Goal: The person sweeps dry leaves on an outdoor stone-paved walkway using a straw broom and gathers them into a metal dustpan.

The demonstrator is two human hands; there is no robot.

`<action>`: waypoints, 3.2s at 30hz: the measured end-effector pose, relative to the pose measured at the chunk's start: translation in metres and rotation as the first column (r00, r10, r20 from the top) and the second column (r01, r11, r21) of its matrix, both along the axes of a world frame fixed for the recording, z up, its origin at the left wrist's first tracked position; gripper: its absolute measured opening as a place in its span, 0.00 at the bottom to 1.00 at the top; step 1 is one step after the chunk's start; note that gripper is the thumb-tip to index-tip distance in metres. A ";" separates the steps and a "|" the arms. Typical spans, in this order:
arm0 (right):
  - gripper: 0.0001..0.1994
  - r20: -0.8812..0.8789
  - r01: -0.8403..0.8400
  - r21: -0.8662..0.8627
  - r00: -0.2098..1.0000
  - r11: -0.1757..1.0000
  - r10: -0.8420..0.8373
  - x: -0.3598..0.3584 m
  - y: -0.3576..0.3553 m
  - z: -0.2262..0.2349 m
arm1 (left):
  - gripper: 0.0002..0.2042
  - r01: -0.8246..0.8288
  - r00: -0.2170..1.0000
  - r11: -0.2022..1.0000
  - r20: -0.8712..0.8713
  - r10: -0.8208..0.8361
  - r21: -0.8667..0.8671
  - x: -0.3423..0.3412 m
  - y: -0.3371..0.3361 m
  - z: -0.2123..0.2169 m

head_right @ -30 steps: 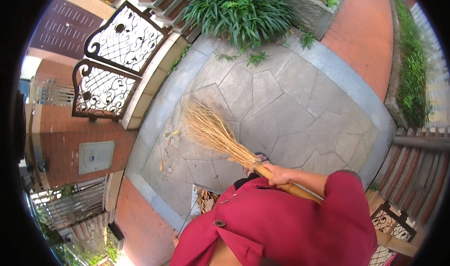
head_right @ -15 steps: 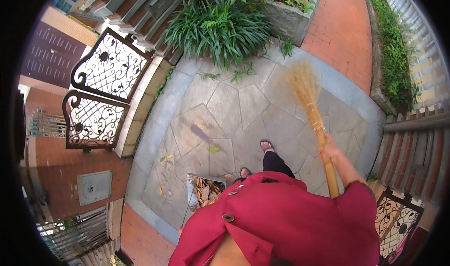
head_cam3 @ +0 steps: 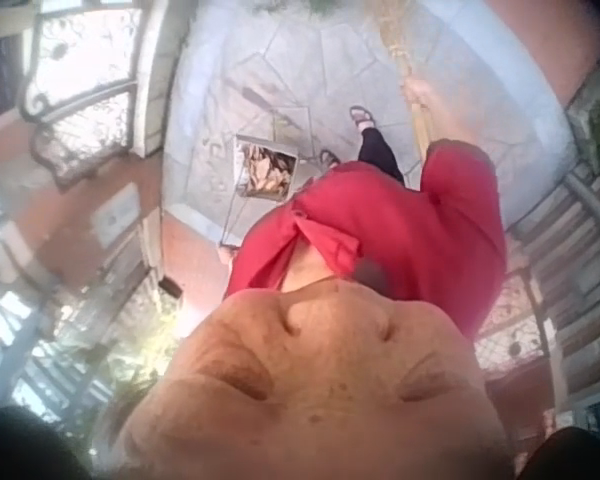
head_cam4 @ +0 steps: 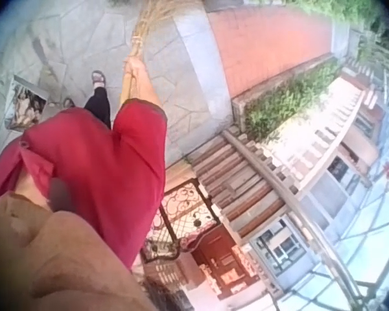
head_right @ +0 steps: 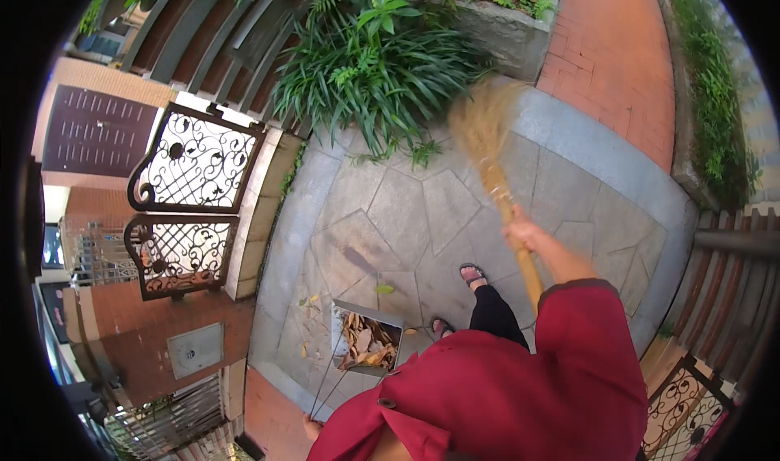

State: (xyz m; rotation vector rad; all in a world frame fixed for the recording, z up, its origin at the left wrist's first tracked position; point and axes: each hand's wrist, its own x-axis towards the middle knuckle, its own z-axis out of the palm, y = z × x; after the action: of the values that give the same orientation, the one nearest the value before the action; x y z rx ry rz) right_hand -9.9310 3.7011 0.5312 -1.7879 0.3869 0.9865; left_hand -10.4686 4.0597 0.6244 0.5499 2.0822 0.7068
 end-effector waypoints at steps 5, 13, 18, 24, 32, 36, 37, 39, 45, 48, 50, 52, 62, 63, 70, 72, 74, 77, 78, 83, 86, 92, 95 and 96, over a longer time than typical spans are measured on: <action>0.27 0.047 -0.480 -0.092 0.873 0.873 0.485 -0.072 0.014 0.061 | 0.20 0.066 0.989 0.998 -0.129 -0.068 -0.014 0.040 0.005 0.003; 0.37 -0.183 -0.333 -0.002 0.927 0.943 0.327 -0.137 -0.056 0.157 | 0.19 0.092 0.995 0.996 -0.043 -0.092 0.013 0.032 0.010 -0.031; 0.31 0.011 -0.095 -0.106 0.995 0.990 0.096 -0.068 -0.053 0.097 | 0.19 0.007 0.999 1.000 0.039 -0.007 0.008 -0.009 0.009 -0.052; 0.26 -0.039 -0.216 -0.092 0.976 0.972 0.213 -0.034 0.056 0.033 | 0.18 -0.127 0.992 0.992 0.017 0.127 0.005 -0.071 -0.016 -0.024; 0.35 -0.173 -0.526 0.114 0.825 0.843 0.538 -0.128 0.181 0.012 | 0.18 -0.182 0.982 0.983 -0.055 0.181 -0.015 -0.074 -0.023 -0.014; 0.33 -0.085 -0.644 0.148 0.748 0.751 0.658 -0.147 0.175 0.033 | 0.18 -0.231 0.970 0.973 -0.089 0.228 -0.024 -0.092 -0.026 -0.025; 0.33 -0.064 -0.649 0.194 0.740 0.735 0.670 -0.146 0.167 0.045 | 0.18 -0.255 0.964 0.966 -0.092 0.251 -0.033 -0.100 -0.026 -0.030; 0.34 -0.060 -0.646 0.183 0.745 0.741 0.664 -0.149 0.163 0.082 | 0.18 -0.308 0.948 0.950 -0.106 0.302 -0.045 -0.118 -0.033 -0.034; 0.30 -0.016 -0.423 0.058 0.905 0.904 0.425 -0.084 0.202 0.055 | 0.19 -0.457 0.886 0.887 -0.122 0.447 -0.067 -0.159 -0.063 -0.049; 0.28 -0.039 -0.438 0.021 0.898 0.899 0.439 -0.048 0.265 -0.002 | 0.13 -0.485 0.868 0.872 -0.083 0.489 0.066 -0.327 -0.121 -0.119; 0.28 -0.052 -0.540 -0.001 0.840 0.842 0.539 -0.075 0.297 -0.032 | 0.12 -0.546 0.833 0.838 -0.098 0.544 0.010 -0.365 -0.152 -0.141; 0.28 -0.111 -0.600 -0.016 0.796 0.800 0.595 -0.104 0.299 -0.039 | 0.15 -0.618 0.785 0.780 -0.125 0.607 -0.095 -0.322 -0.145 -0.130; 0.34 -0.146 -0.827 0.226 0.493 0.514 0.858 -0.217 0.283 0.058 | 0.19 -0.663 0.749 0.743 -0.104 0.655 -0.091 -0.203 -0.110 -0.057; 0.34 -0.152 -0.842 0.225 0.467 0.491 0.871 -0.211 0.286 0.058 | 0.19 -0.677 0.736 0.731 -0.079 0.672 -0.084 -0.212 -0.119 -0.066; 0.29 -0.047 -0.739 0.031 0.672 0.673 0.739 -0.154 0.378 -0.009 | 0.18 -0.758 0.643 0.640 0.027 0.766 -0.126 -0.258 -0.178 -0.087; 0.26 -0.046 -0.745 0.012 0.665 0.666 0.745 -0.158 0.404 -0.037 | 0.17 -0.759 0.641 0.639 0.028 0.767 -0.125 -0.270 -0.188 -0.080; 0.26 -0.076 -0.783 0.046 0.617 0.621 0.784 -0.195 0.427 -0.063 | 0.17 -0.755 0.647 0.644 0.021 0.762 -0.122 -0.285 -0.205 -0.084; 0.26 -0.060 -0.878 0.071 0.469 0.473 0.881 -0.271 0.461 -0.091 | 0.17 -0.761 0.645 0.639 -0.022 0.764 -0.114 -0.280 -0.190 -0.077; 0.27 -0.060 -0.907 0.065 0.412 0.416 0.909 -0.297 0.473 -0.091 | 0.17 -0.761 0.645 0.640 -0.012 0.764 -0.107 -0.281 -0.186 -0.081; 0.31 -0.126 -0.932 0.286 0.195 0.224 0.973 -0.362 0.456 -0.052 | 0.18 -0.726 0.683 0.675 -0.024 0.730 -0.128 -0.295 -0.173 -0.094; 0.34 -0.118 -0.912 0.305 0.248 0.273 0.962 -0.344 0.389 -0.017 | 0.18 -0.723 0.684 0.677 -0.009 0.729 -0.134 -0.301 -0.170 -0.114; 0.35 -0.237 -0.832 0.182 0.480 0.524 0.845 -0.282 0.286 0.077 | 0.17 -0.731 0.675 0.662 -0.026 0.738 -0.168 -0.295 -0.166 -0.129; 0.32 -0.242 -0.755 0.105 0.612 0.647 0.753 -0.280 0.282 0.079 | 0.18 -0.738 0.668 0.655 -0.045 0.742 -0.161 -0.300 -0.163 -0.141; 0.31 -0.238 -0.728 0.074 0.651 0.681 0.721 -0.281 0.282 0.069 | 0.18 -0.735 0.671 0.658 -0.038 0.740 -0.160 -0.307 -0.171 -0.149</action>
State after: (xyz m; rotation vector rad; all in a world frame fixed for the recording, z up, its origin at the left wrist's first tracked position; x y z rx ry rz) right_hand -10.2118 3.9831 0.6004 -1.8726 -0.2188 1.7928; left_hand -10.7757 3.8890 0.4755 -0.4661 2.2893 0.9669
